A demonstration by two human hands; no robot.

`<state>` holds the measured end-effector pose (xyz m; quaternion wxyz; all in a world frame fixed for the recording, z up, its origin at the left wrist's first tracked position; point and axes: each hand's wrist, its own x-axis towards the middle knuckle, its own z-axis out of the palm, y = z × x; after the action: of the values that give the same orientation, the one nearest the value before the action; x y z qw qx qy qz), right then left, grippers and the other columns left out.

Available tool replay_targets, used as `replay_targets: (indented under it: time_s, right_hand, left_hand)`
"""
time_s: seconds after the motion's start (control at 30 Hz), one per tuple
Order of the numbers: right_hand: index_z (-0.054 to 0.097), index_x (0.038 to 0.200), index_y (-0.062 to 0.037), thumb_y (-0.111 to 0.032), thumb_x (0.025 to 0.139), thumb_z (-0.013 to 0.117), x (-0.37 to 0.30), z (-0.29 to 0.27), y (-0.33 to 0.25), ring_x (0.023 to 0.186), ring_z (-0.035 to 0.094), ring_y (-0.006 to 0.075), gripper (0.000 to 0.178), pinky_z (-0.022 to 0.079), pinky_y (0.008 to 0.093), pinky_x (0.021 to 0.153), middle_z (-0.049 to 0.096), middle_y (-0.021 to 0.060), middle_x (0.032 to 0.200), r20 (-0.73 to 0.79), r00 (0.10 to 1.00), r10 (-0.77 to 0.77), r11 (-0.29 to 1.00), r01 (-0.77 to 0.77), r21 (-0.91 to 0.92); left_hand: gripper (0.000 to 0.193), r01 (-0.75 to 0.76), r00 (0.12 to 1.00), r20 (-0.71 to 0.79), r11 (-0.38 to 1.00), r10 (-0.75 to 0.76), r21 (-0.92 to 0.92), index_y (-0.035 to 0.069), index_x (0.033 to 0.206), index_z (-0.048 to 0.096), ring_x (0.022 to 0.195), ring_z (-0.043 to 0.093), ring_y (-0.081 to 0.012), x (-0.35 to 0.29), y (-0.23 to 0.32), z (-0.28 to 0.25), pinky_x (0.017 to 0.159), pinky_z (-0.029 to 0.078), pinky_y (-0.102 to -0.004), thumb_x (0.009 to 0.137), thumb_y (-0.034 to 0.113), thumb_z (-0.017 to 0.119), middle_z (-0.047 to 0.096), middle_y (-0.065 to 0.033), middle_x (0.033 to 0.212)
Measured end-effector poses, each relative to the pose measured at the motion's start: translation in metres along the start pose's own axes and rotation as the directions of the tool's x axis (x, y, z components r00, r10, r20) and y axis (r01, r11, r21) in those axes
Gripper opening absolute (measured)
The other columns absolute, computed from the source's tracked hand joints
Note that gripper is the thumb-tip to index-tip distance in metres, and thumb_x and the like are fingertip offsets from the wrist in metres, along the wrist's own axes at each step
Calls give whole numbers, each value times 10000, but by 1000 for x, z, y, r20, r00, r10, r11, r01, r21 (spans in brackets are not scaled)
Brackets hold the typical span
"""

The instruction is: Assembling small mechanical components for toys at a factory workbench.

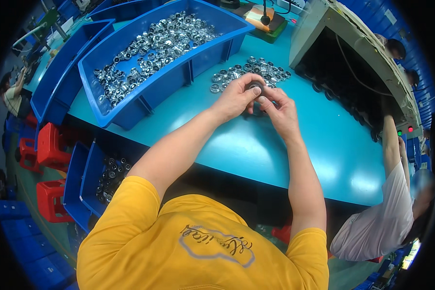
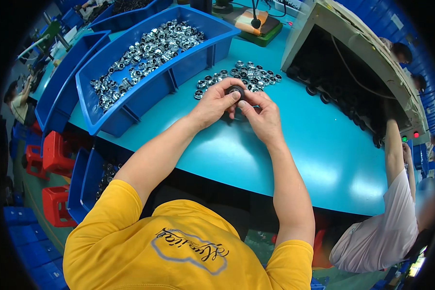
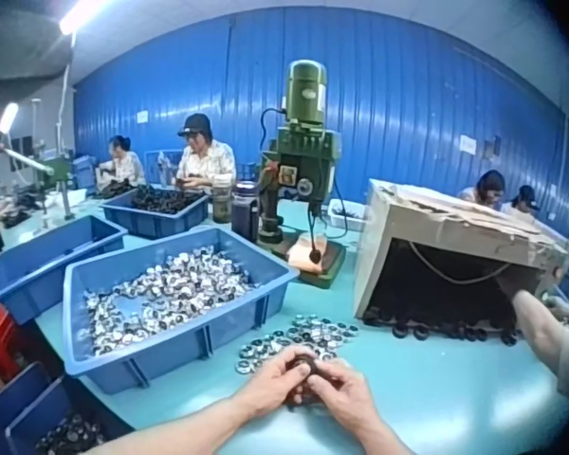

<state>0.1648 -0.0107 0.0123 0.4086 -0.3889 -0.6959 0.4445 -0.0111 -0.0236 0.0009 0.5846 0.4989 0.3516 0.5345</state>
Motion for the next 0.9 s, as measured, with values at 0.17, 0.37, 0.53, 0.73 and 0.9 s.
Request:
replay_targets:
  time_s: [0.17,0.37,0.53,0.73,0.9]
  right_hand:
    - [722,1171,-24,-67,887,733,-4,7,-2,862,604,120,288,514,243,729,624,29,948,-9,997,-76,988,74,-135]
    - [717,1210,-52,-71,905,715,3,2,3,877,619,115,305,537,241,714,618,32,992,-44,999,17,997,-13,74]
    - [697,1232,-36,-45,907,698,0,1,-4,887,625,112,326,576,246,713,608,40,1022,12,1000,-2,991,0,137]
    - [678,1266,-49,-50,914,693,2,2,10,887,634,116,352,580,253,708,623,47,1062,16,999,47,988,-48,149]
    - [668,1266,-28,-74,921,697,5,-2,10,919,645,116,349,575,255,699,632,46,1064,29,997,66,975,-71,211]
  left_hand:
    - [168,-10,992,-121,984,32,175,47,1167,615,596,524,-62,-4,1,4,501,454,-214,1011,86,567,622,-14,864]
    - [191,-25,999,-40,999,27,45,41,1182,639,601,539,-59,-3,5,1,500,464,-221,1030,112,547,646,-33,901]
    - [201,-13,995,-98,1000,14,17,41,1158,650,609,550,-61,-3,6,1,494,484,-227,1052,109,494,639,-45,889]
    - [197,0,993,-119,998,-7,-64,52,1185,630,608,530,-60,-2,6,2,485,462,-212,1051,107,495,619,-46,874]
    - [191,0,999,-54,1000,2,23,52,1197,618,637,537,-61,-2,5,-1,519,477,-216,1028,89,537,620,-57,891]
